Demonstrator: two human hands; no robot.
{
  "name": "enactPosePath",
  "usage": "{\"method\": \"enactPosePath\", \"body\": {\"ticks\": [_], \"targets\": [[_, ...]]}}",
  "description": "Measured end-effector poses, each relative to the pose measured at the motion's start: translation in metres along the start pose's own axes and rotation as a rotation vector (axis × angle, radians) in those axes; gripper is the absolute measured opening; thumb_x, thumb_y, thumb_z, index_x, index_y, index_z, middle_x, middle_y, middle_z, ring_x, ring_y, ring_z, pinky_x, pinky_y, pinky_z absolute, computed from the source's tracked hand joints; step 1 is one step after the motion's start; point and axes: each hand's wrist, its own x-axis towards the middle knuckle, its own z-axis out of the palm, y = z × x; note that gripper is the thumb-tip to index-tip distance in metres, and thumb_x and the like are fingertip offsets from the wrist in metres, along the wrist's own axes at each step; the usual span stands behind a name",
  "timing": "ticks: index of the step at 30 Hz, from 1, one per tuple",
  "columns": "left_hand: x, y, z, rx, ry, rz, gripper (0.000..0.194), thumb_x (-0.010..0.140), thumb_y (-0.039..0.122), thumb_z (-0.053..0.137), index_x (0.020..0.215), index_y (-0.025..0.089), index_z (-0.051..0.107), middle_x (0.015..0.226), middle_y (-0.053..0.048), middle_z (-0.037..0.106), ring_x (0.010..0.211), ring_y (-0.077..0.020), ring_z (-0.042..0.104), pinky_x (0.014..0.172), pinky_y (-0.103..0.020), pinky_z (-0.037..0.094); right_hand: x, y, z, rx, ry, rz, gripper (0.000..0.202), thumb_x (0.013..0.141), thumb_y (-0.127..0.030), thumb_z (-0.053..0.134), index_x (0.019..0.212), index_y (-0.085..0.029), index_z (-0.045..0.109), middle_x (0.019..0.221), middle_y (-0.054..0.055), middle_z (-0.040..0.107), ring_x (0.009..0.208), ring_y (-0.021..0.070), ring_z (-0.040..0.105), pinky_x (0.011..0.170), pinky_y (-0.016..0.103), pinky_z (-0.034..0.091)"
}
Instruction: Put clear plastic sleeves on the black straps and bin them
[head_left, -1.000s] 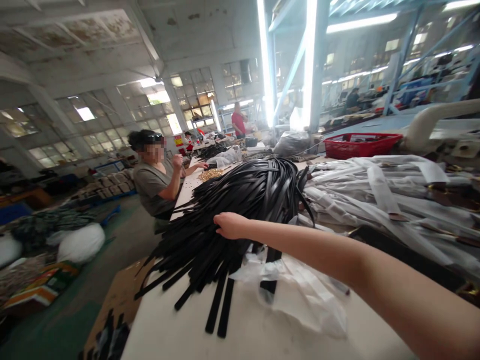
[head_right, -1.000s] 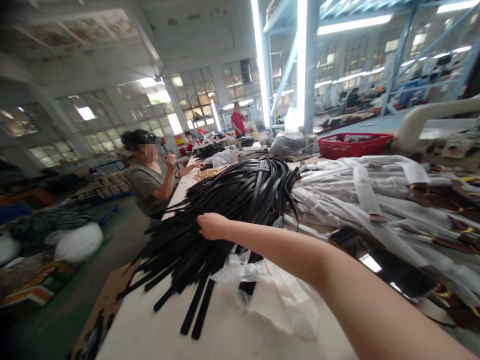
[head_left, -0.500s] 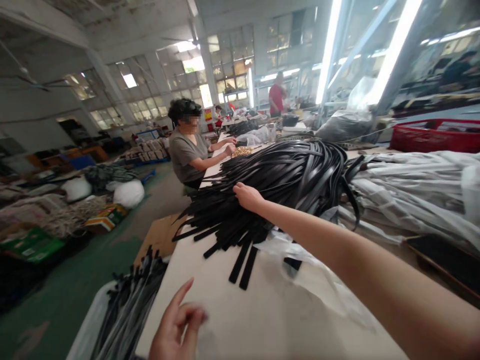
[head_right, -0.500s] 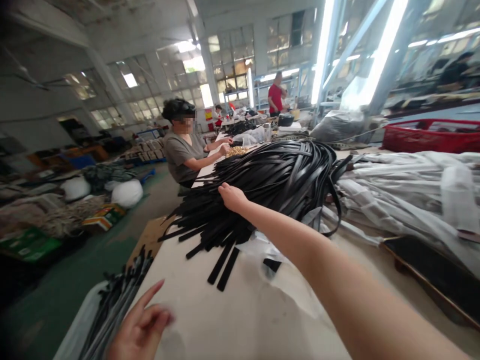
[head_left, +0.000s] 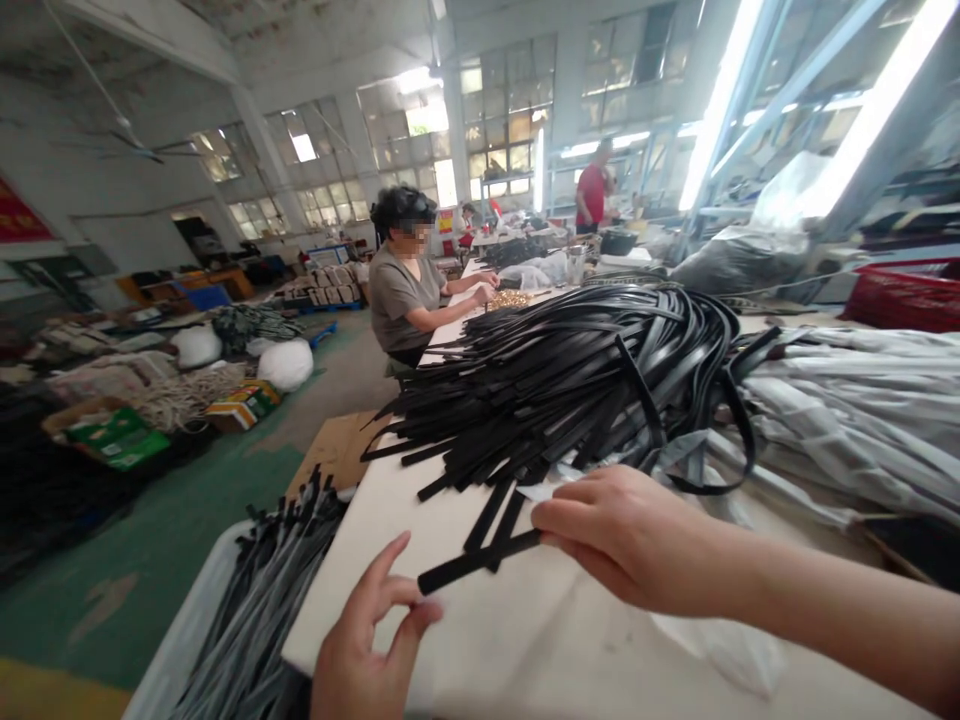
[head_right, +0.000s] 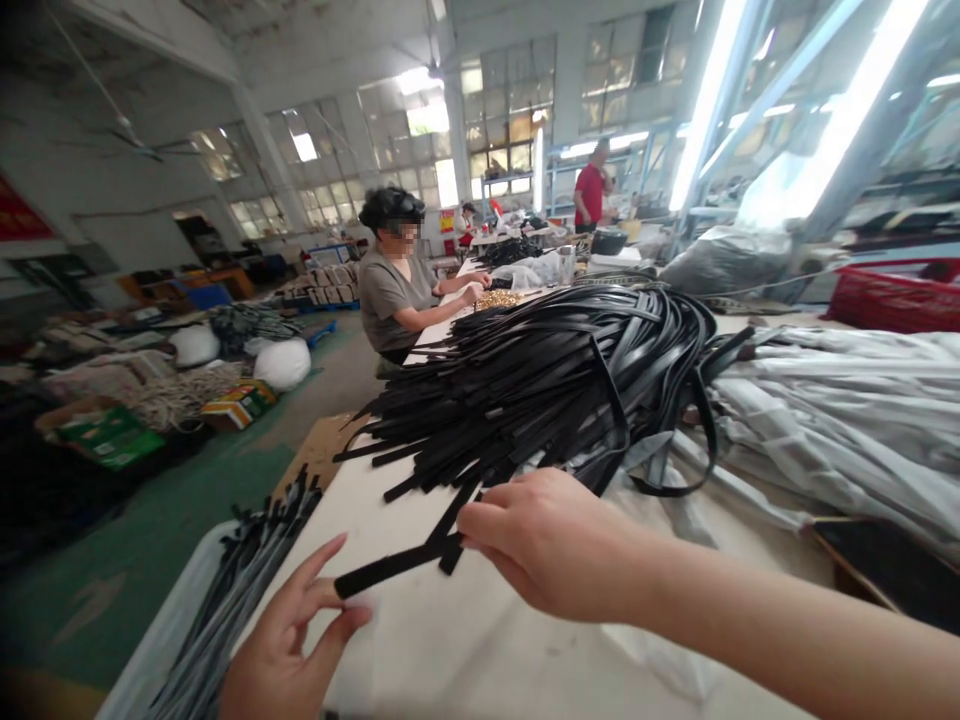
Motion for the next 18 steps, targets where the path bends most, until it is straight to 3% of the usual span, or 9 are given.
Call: {"method": "enactPosePath", "body": {"ticks": [7,14,18], "targets": [[-0.005,0.0061,-0.0022,0.046,-0.04,-0.011,0.05,0.075,0.044,0.072,0.121,0.026,0.065,0.085,0.004,0.074,0.091,-0.0188,0.067,0.079,-0.02,0.048,-0.0018,0.0042,0.0,0.04,-0.063,0.022,0.021,0.096,-0.022,0.041,0.08,-0.02,0.055,0.07,0.003,0.062,0.056,0.0126,0.05,0.054,0.029,0.025],[0.0002,0.0001,-0.0013,0.094,-0.027,0.086,0.05,0.074,0.05,0.072,0.117,0.025,0.066,0.079,0.004,0.076,0.084,-0.0218,0.07,0.093,-0.027,0.046,-0.0062,0.0054,0.0032,0.001,-0.085,0.003,0.016,0.09,-0.016,0.046,0.076,-0.02,0.052,0.068,0.002,0.062,0.055,0.0118,0.049,0.054,0.029,0.024],[0.0005,0.0009,0.0043,0.111,-0.042,0.106,0.047,0.077,0.048,0.07,0.119,0.027,0.066,0.077,0.004,0.076,0.077,-0.0185,0.072,0.082,-0.021,0.05,-0.0079,0.0055,0.0037,-0.098,-0.135,-0.003,0.014,0.09,-0.018,0.048,0.078,-0.019,0.055,0.07,0.003,0.065,0.056,0.0132,0.054,0.052,0.031,0.021]]}}
